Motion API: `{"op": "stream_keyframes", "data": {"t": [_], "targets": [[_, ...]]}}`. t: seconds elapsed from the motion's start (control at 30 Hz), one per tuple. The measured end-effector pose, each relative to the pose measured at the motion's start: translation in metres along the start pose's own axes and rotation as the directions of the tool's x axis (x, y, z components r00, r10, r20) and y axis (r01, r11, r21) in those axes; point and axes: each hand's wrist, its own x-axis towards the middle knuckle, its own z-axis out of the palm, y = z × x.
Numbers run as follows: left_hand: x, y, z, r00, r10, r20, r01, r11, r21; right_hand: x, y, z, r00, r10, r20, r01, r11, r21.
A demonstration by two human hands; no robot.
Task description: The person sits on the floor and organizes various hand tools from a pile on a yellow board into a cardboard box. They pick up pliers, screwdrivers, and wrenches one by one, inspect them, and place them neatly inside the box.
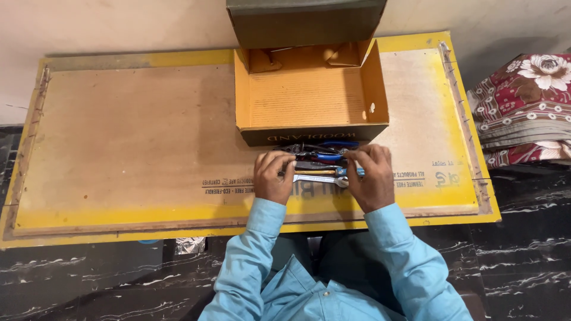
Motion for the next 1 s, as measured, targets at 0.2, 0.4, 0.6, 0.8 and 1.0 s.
{"op": "stream_keyframes", "data": {"t": [0.2, 0.4, 0.6, 0.8, 1.0], "targets": [[0.041, 0.027, 0.000, 0.991, 0.132, 0.010, -0.131, 0.990, -0.051, 0.040, -0.002, 0.002, 0.996, -0.053, -0.065, 0.054, 0.999, 0.006], [0.080, 0.028, 0.011, 0.957, 0.284, 0.060, -0.285, 0.958, 0.010, 0.086, 0.026, 0.026, 0.992, -0.074, 0.104, 0.070, 0.997, 0.036], [0.113, 0.012, 0.035, 0.950, 0.175, 0.259, -0.206, 0.974, 0.097, 0.133, 0.069, 0.061, 0.929, 0.006, 0.370, -0.007, 1.000, 0.001], [0.122, 0.009, 0.051, 0.939, 0.036, 0.342, -0.121, 0.966, 0.229, 0.172, 0.109, 0.105, 0.837, -0.074, 0.542, 0.116, 0.992, -0.044], [0.119, 0.009, 0.054, 0.946, 0.049, 0.320, -0.139, 0.954, 0.266, 0.209, 0.126, 0.147, 0.791, -0.001, 0.612, 0.174, 0.959, -0.224]]}}
